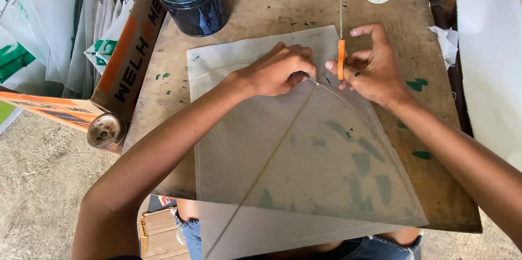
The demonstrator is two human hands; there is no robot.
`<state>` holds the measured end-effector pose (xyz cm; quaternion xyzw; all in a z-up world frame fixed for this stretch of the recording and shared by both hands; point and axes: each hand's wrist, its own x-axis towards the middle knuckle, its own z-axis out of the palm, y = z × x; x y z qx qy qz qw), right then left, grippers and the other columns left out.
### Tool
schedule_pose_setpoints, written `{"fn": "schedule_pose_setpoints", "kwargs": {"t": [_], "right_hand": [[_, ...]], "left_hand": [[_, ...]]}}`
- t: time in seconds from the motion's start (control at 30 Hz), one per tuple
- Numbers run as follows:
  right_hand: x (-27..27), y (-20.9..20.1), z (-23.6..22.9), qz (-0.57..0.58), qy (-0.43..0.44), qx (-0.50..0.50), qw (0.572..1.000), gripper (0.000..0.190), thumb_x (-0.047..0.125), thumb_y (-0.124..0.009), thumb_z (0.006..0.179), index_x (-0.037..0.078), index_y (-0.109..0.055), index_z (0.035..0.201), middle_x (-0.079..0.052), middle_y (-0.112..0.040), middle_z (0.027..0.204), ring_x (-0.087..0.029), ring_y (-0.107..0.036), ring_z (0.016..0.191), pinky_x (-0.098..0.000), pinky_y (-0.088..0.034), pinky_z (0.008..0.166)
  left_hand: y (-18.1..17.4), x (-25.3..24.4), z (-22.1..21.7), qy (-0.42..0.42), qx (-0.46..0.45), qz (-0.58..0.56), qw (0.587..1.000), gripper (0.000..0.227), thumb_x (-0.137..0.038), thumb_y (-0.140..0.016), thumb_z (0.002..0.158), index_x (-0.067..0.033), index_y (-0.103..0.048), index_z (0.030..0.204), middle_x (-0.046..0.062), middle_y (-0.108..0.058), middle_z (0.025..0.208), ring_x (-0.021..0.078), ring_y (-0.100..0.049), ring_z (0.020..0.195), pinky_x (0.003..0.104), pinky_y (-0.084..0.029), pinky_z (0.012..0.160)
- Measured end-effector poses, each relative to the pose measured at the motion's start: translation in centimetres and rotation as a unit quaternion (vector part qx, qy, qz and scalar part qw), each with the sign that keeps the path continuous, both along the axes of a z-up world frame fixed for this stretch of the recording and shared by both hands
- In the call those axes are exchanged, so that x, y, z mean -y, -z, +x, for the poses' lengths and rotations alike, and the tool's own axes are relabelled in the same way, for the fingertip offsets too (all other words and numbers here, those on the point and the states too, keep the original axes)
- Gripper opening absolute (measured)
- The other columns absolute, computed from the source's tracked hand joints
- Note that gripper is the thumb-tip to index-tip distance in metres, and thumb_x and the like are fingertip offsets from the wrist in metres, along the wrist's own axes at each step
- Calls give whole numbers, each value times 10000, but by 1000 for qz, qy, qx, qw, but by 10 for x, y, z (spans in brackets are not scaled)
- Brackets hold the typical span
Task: Trimming excess paper from a kite frame using scissors.
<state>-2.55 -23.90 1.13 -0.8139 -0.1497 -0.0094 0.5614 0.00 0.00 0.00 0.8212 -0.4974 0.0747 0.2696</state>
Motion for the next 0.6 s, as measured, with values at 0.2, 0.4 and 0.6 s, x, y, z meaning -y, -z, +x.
{"fn": "schedule_pose_setpoints", "kwargs": {"t": [0.2, 0.4, 0.6], "right_hand": [[2, -3, -2, 14, 8, -10, 1000, 645, 126, -813, 916, 62, -344, 1353, -205, -704, 784, -248, -698, 547, -265, -556, 451], [11, 2, 6, 9, 11, -3, 1000, 651, 80, -812, 898, 78, -356, 1362, -197, -670, 785, -215, -654, 550, -256, -546, 490], [26, -1, 9, -2, 25, 0, 1000, 665, 114, -841, 880, 108, -375, 1353, -161, -653, 780, -181, -609, 526, -246, -543, 512]], "left_hand": [[1, 7, 5, 18, 11, -10, 1000, 206, 36, -651, 912, -117, -774, 975, 41, -615, 861, 303, -639, 818, 410, -502, 697], [9, 6, 0, 37, -18, -15, 999, 299, 50, -660, 905, -191, -802, 1011, 21, -636, 914, 323, -636, 872, 429, -484, 724], [3, 15, -16, 69, -68, -39, 995, 290, 50, -668, 904, -180, -799, 1021, 27, -638, 933, 320, -627, 889, 442, -478, 746]]}}
